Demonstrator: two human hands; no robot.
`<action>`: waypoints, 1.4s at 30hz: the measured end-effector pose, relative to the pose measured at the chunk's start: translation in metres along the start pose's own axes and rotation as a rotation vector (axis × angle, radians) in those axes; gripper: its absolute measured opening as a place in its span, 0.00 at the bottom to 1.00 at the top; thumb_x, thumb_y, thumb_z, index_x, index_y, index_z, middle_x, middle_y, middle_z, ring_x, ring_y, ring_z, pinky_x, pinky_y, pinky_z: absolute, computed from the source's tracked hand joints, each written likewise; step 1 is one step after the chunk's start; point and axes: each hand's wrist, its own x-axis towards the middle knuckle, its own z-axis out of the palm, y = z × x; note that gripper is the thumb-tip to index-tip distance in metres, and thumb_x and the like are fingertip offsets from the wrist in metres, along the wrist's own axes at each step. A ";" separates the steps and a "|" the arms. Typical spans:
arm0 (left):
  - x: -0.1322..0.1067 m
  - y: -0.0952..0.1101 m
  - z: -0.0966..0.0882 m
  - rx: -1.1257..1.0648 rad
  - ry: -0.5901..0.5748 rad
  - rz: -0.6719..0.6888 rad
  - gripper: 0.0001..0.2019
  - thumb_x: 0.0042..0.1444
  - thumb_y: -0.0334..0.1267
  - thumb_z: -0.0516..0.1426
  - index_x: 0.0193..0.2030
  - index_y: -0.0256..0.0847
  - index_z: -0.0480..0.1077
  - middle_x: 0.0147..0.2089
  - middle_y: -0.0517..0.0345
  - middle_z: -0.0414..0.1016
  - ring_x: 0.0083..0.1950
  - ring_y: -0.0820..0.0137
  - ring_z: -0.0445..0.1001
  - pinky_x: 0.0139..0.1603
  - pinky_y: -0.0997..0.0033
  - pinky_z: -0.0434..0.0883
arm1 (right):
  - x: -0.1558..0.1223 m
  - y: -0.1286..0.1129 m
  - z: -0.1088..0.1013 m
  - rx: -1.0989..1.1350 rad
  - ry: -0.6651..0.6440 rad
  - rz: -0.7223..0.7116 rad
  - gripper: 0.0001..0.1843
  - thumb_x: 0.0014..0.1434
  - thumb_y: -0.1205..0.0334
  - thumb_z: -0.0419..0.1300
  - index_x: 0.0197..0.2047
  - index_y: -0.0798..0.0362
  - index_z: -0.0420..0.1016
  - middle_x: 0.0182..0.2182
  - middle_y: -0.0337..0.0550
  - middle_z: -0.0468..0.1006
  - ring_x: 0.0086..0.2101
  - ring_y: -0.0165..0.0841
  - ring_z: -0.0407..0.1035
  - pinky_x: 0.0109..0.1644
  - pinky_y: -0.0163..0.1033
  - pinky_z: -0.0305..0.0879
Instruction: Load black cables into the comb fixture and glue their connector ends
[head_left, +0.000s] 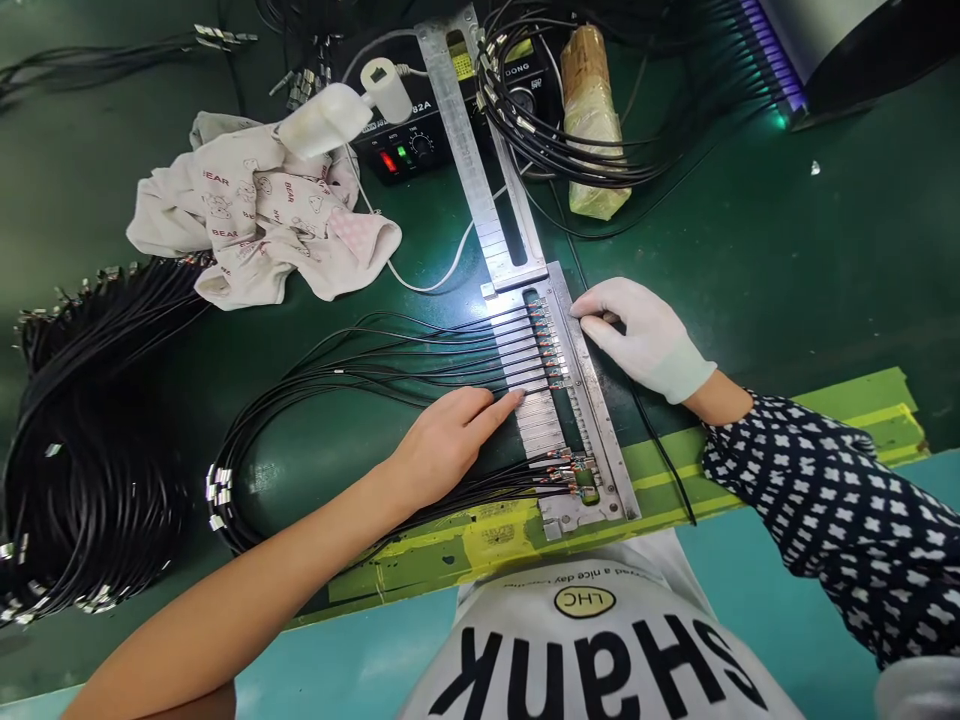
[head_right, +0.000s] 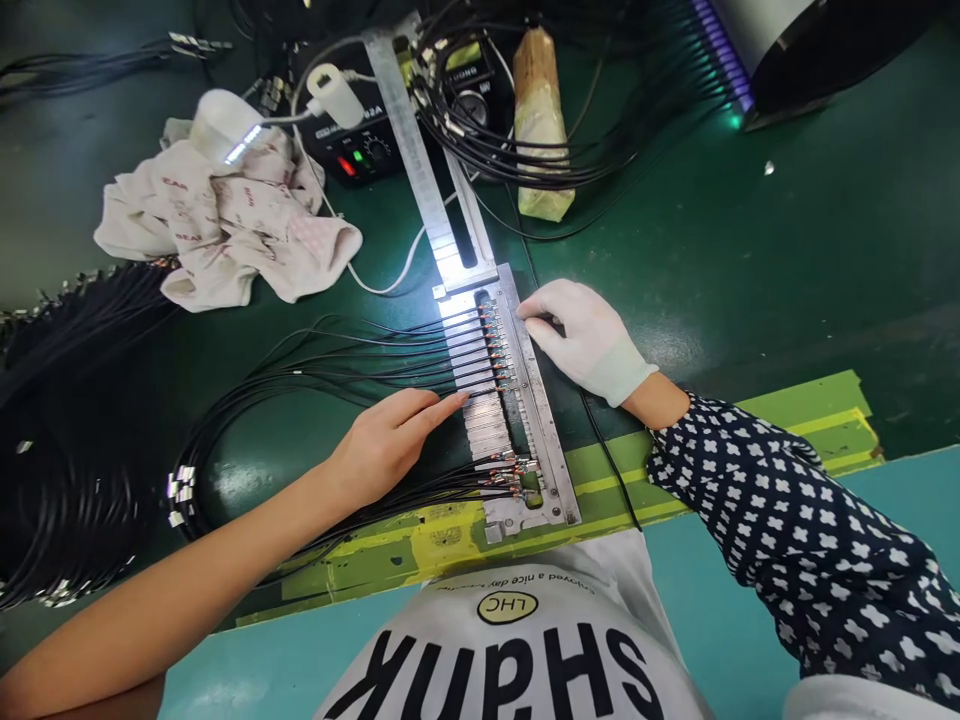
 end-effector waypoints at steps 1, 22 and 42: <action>0.000 0.001 0.001 -0.001 0.004 -0.014 0.24 0.67 0.23 0.47 0.69 0.37 0.62 0.44 0.51 0.74 0.43 0.68 0.73 0.45 0.70 0.74 | 0.000 0.000 0.000 0.001 0.000 0.001 0.09 0.67 0.65 0.57 0.45 0.49 0.79 0.44 0.44 0.81 0.46 0.42 0.74 0.53 0.50 0.71; 0.001 0.013 0.012 0.193 0.042 -0.084 0.21 0.67 0.28 0.52 0.65 0.41 0.69 0.38 0.52 0.72 0.40 0.65 0.66 0.39 0.63 0.57 | 0.005 0.004 0.003 -0.007 0.005 0.033 0.09 0.67 0.65 0.58 0.45 0.49 0.80 0.43 0.43 0.80 0.44 0.42 0.74 0.50 0.49 0.71; -0.042 0.049 -0.020 -0.097 -0.079 -0.367 0.14 0.72 0.38 0.50 0.60 0.39 0.67 0.51 0.50 0.76 0.51 0.63 0.72 0.49 0.62 0.67 | -0.008 -0.045 0.023 -0.588 -0.056 0.184 0.20 0.70 0.58 0.51 0.61 0.44 0.74 0.40 0.45 0.83 0.36 0.43 0.71 0.37 0.43 0.53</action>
